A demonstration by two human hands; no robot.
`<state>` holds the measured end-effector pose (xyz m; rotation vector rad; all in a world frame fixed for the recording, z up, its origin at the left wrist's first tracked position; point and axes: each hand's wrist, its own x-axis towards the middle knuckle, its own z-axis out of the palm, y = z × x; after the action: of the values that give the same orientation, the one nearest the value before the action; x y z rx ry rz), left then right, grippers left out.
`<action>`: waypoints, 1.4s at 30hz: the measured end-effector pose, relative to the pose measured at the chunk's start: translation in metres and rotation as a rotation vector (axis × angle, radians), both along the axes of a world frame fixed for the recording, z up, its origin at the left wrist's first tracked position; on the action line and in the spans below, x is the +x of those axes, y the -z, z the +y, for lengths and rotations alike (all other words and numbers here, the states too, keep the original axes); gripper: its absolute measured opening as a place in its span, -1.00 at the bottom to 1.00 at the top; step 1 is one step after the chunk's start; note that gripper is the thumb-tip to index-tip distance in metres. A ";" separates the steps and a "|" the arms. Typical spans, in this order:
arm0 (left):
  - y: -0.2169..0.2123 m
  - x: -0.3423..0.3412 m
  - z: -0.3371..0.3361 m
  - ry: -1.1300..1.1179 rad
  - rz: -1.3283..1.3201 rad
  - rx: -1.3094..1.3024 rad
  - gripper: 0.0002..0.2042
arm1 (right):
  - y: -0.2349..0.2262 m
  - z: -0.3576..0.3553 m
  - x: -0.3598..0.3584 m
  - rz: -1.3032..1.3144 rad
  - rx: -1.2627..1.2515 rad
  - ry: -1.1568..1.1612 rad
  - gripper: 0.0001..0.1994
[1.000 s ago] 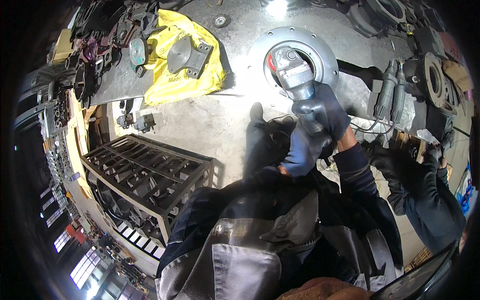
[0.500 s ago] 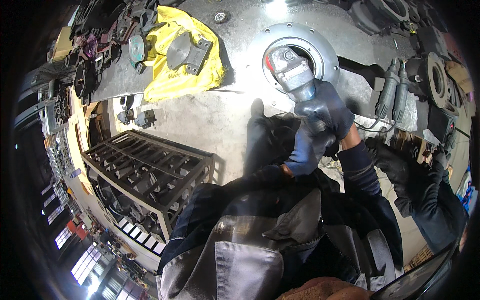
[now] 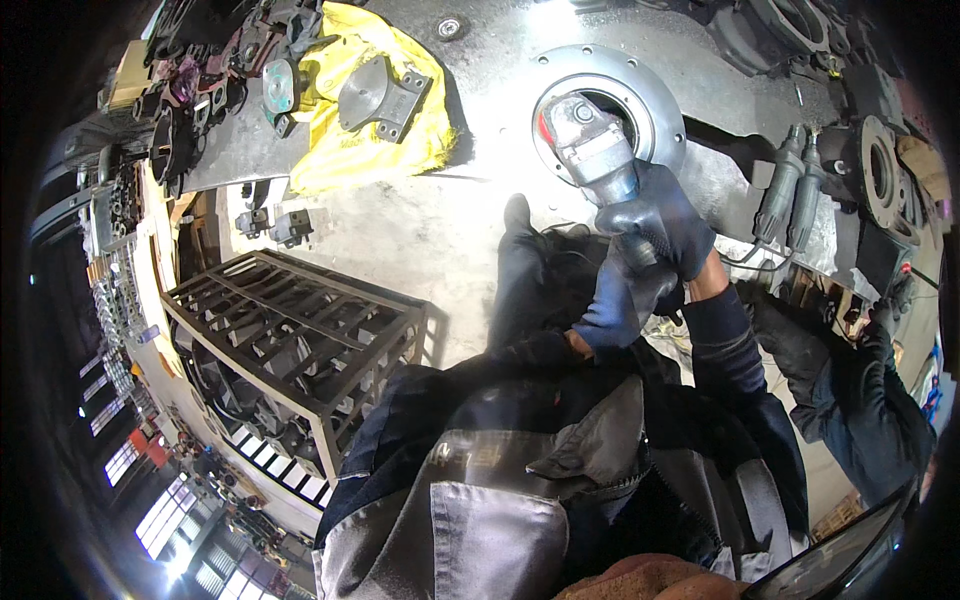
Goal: The person walks to a metal rack, picks up a metal part, and places it on a workbench. They then use an angle grinder to grind the surface of the metal part for an extended period.
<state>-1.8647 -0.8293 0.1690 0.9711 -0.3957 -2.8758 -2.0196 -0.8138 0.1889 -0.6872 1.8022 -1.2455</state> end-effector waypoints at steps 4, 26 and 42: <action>-0.003 -0.002 -0.002 0.014 0.059 0.033 -0.69 | -0.006 -0.003 -0.003 0.077 0.081 0.000 -0.46; 0.017 0.001 0.016 -0.009 0.185 -0.116 -0.69 | -0.013 -0.003 -0.010 0.121 0.105 -0.080 -0.42; 0.005 0.004 0.009 0.272 0.025 -0.663 -0.58 | 0.003 0.009 -0.009 0.468 -0.018 -0.235 -0.66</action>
<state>-1.8607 -0.8202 0.1637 0.7935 -1.4514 -2.6302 -2.0282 -0.8046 0.1862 -1.2435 2.0050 -0.9984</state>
